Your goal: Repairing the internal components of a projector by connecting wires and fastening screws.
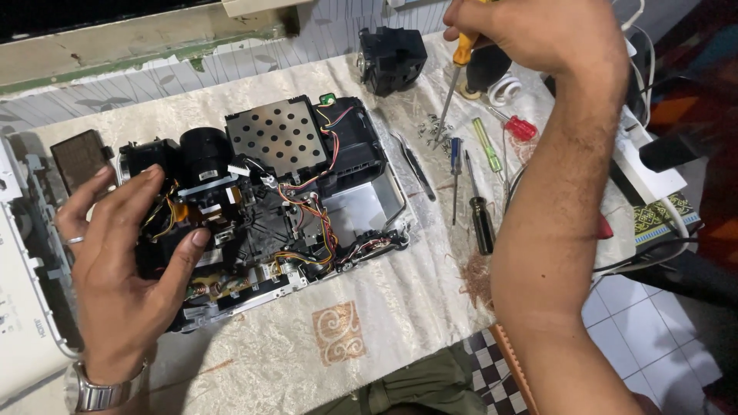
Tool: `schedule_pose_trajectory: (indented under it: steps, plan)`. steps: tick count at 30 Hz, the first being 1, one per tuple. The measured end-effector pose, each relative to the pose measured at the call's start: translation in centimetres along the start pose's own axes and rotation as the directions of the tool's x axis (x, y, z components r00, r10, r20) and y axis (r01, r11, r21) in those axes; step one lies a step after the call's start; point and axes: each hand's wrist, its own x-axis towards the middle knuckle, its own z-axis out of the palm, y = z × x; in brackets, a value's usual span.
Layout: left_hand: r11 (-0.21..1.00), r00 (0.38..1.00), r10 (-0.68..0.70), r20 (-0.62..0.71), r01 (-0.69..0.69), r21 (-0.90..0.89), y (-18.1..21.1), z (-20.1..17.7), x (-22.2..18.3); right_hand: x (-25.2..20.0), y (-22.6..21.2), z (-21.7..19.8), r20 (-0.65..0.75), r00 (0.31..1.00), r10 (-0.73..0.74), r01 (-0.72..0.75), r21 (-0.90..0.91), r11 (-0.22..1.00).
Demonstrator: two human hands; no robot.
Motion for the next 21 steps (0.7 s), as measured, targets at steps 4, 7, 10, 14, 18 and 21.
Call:
schedule_pose_trajectory:
  steps: [4, 7, 10, 14, 18, 21]
  plan:
    - [1.0, 1.0, 0.007, -0.018, -0.007, -0.001, 0.0, 0.2, 0.0, -1.1, -1.3, -1.6, 0.025, 0.997, 0.066, -0.068, 0.047, 0.997]
    - [1.0, 0.998, 0.014, -0.054, -0.015, -0.023, 0.4, 0.3, 0.0, -1.9, -1.6, -2.5, -0.026, 0.998, -0.053, 0.054, 0.015, 0.998]
    - [0.998, 0.996, 0.038, -0.084, -0.042, -0.052, 0.9, 0.6, 0.3, -2.8, -2.2, -3.6, 0.039, 0.947, -0.318, 0.305, 0.195, 0.932]
    - [0.994, 0.993, 0.083, -0.089, -0.089, -0.063, 2.9, -0.3, 1.1, -5.2, -3.5, -4.4, -0.171, 0.858, -0.484, 0.512, 0.343, 0.787]
    - [0.987, 0.992, 0.123, -0.035, -0.126, -0.099, 4.0, 0.7, 1.4, -6.0, -2.4, -3.6, -0.149, 0.906, -0.397, 0.407, 0.567, 0.716]
    - [0.988, 0.997, 0.049, 0.067, -0.039, -0.15, 5.7, 1.0, 2.5, -6.3, -3.8, -3.7, -0.05, 0.926, -0.374, 0.342, 0.531, 0.776]
